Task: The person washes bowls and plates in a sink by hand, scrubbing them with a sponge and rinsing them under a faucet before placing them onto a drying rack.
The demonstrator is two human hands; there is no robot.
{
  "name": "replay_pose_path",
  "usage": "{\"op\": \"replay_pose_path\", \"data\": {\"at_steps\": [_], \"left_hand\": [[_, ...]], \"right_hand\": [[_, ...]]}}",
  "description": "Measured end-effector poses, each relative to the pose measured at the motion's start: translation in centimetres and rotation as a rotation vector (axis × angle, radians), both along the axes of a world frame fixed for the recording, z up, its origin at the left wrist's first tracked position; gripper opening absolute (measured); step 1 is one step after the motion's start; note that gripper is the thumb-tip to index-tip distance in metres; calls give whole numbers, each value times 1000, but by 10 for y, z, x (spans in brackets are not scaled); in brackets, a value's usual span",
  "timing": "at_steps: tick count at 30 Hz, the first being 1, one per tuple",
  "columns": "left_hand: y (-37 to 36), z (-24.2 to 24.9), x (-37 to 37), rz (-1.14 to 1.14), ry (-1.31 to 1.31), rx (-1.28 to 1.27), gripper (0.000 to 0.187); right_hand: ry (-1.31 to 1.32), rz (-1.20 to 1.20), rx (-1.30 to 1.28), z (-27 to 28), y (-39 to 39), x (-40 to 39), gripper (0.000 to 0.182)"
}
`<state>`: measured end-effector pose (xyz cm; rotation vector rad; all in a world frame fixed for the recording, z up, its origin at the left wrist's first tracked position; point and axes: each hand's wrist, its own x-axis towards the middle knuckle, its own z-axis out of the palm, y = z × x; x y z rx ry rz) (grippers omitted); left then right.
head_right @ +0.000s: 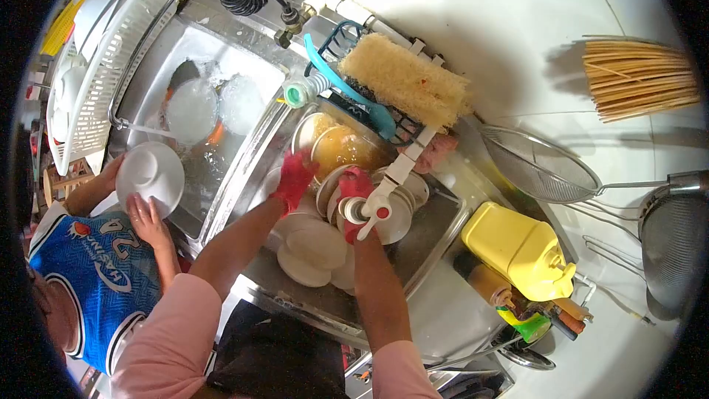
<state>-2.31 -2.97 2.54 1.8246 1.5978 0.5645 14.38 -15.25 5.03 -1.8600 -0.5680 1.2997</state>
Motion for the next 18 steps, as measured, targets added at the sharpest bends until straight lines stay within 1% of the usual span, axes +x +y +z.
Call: {"op": "replay_pose_path", "data": {"at_steps": [3, 4, 5, 7, 9, 11, 12, 13, 14, 15, 17, 18], "left_hand": [[-5, -16, 7, -74, 225, -82, 18], [-6, -34, 13, 65, 298, 228, 13], [-1, -85, -3, -309, 723, 371, 16], [32, -79, -18, -328, 600, 250, 16], [68, -35, 3, -295, 439, -51, 16], [65, 14, 33, -96, 381, 363, 21], [58, 51, 39, -104, 197, 488, 24], [43, 76, 40, -111, 10, 606, 29], [21, 62, 35, -178, -82, 436, 33], [-1, 42, 31, -244, -173, 269, 38], [-43, 34, 23, -43, -108, 62, 44], [-47, 28, 20, -115, -94, 20, 42]], "right_hand": [[-96, 24, 5, 67, 53, -17, 27], [-99, -11, -100, 67, 57, -17, 27], [-192, 76, -58, 47, 52, -11, 27], [-360, 255, 42, -38, 36, 8, 27], [-326, 282, -5, -44, 42, 6, 27], [-111, 161, -209, 10, 68, 3, 26], [-198, 219, -126, -38, 60, 18, 24], [-292, 272, -44, -89, 50, 33, 23], [-407, 369, -9, -108, 44, 45, 23], [-530, 457, 37, -108, 46, 52, 23], [-798, 601, 131, -100, 49, 60, 24], [-892, 568, 124, -88, 53, 53, 24]]}}
